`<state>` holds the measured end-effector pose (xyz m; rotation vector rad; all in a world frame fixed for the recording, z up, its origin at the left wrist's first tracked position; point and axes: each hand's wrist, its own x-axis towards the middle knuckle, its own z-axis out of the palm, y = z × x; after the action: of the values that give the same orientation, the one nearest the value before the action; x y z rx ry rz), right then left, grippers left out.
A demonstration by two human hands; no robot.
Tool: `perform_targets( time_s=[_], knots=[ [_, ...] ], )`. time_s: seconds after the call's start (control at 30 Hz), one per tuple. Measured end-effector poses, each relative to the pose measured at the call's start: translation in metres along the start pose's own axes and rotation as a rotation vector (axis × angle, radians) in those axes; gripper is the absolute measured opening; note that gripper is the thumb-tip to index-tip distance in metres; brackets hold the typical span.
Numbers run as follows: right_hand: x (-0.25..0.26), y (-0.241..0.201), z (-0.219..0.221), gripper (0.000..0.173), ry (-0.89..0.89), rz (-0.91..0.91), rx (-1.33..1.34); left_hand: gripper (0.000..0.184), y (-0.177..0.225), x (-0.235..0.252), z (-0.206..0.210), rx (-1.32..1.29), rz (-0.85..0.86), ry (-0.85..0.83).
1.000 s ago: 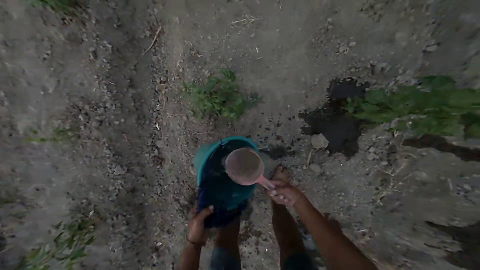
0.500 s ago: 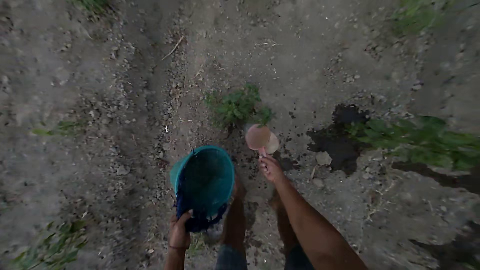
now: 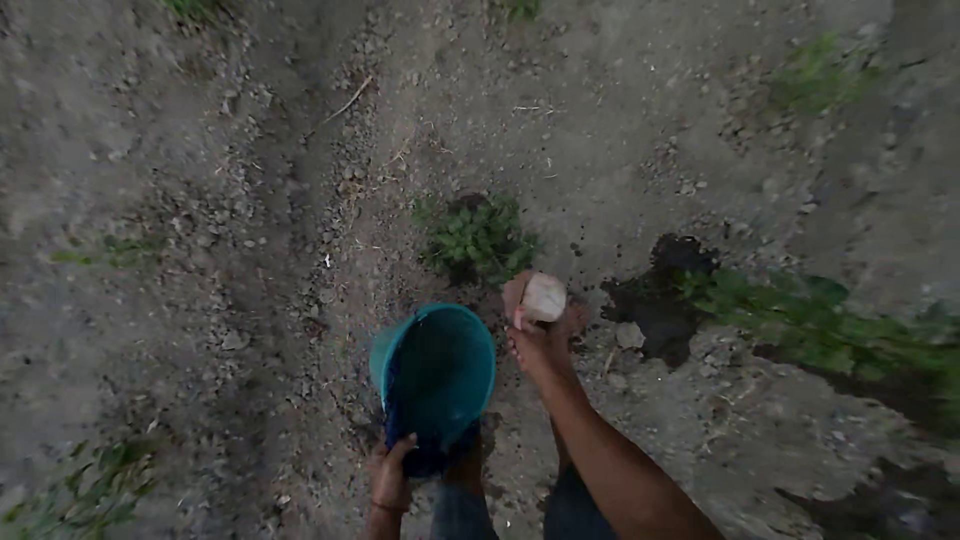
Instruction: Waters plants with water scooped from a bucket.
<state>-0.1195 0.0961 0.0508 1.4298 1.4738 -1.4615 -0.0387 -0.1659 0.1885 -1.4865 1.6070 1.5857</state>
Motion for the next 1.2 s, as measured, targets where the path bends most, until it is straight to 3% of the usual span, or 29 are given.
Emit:
perform_targets(
  time_s=[0.13, 0.23, 0.3, 0.33, 0.4, 0.53, 0.6, 0.67, 0.7, 0.77, 0.87, 0.93, 1.03, 1.2],
  knots=[
    [-0.026, -0.011, -0.045, 0.037, -0.003, -0.02, -0.1, 0.033, -0.005, -0.024, 0.045, -0.004, -0.004, -0.012],
    [-0.032, 0.016, -0.12, 0.035, -0.168, -0.01, 0.224, 0.043, -0.001, -0.046, 0.087, 0.059, -0.017, -0.069],
    [-0.047, 0.018, -0.182, 0.031, -0.359, 0.008, 0.369, 0.035, 0.006, -0.065, 0.121, 0.089, -0.014, -0.086],
    [-0.053, 0.017, -0.212, 0.03, -0.428, -0.008, 0.297, 0.031, 0.011, -0.076, 0.137, 0.104, -0.017, -0.096],
    [-0.06, 0.007, -0.261, 0.022, -0.501, -0.139, -0.108, 0.035, 0.023, -0.101, 0.167, 0.15, -0.026, -0.133],
    [-0.045, -0.046, -0.308, 0.049, -0.642, -0.467, -1.07, 0.031, 0.057, -0.151, 0.234, 0.261, -0.002, -0.218],
    [-0.02, -0.07, -0.318, 0.053, -0.545, -0.669, -1.179, 0.027, 0.073, -0.168, 0.266, 0.29, 0.034, -0.295],
    [0.01, -0.1, -0.326, 0.043, -0.404, -0.869, -1.195, 0.025, 0.089, -0.181, 0.3, 0.302, 0.072, -0.361],
    [0.025, -0.116, -0.332, 0.039, -0.346, -0.896, -1.197, 0.023, 0.099, -0.186, 0.318, 0.31, 0.082, -0.383],
    [0.042, -0.148, -0.345, 0.042, -0.374, -0.672, -1.199, 0.018, 0.121, -0.195, 0.361, 0.311, 0.084, -0.404],
    [0.059, -0.168, -0.356, 0.037, -0.458, -0.447, -0.967, 0.019, 0.146, -0.191, 0.425, 0.304, 0.128, -0.464],
    [0.068, -0.174, -0.363, 0.028, -0.513, -0.361, -0.599, 0.022, 0.161, -0.182, 0.466, 0.328, 0.155, -0.493],
    [0.071, -0.196, -0.388, 0.027, -0.651, -0.085, 0.077, 0.027, 0.185, -0.168, 0.515, 0.379, 0.15, -0.554],
    [0.083, -0.19, -0.411, 0.024, -0.694, -0.111, 0.641, 0.03, 0.227, -0.129, 0.576, 0.441, 0.114, -0.571]
  ],
)
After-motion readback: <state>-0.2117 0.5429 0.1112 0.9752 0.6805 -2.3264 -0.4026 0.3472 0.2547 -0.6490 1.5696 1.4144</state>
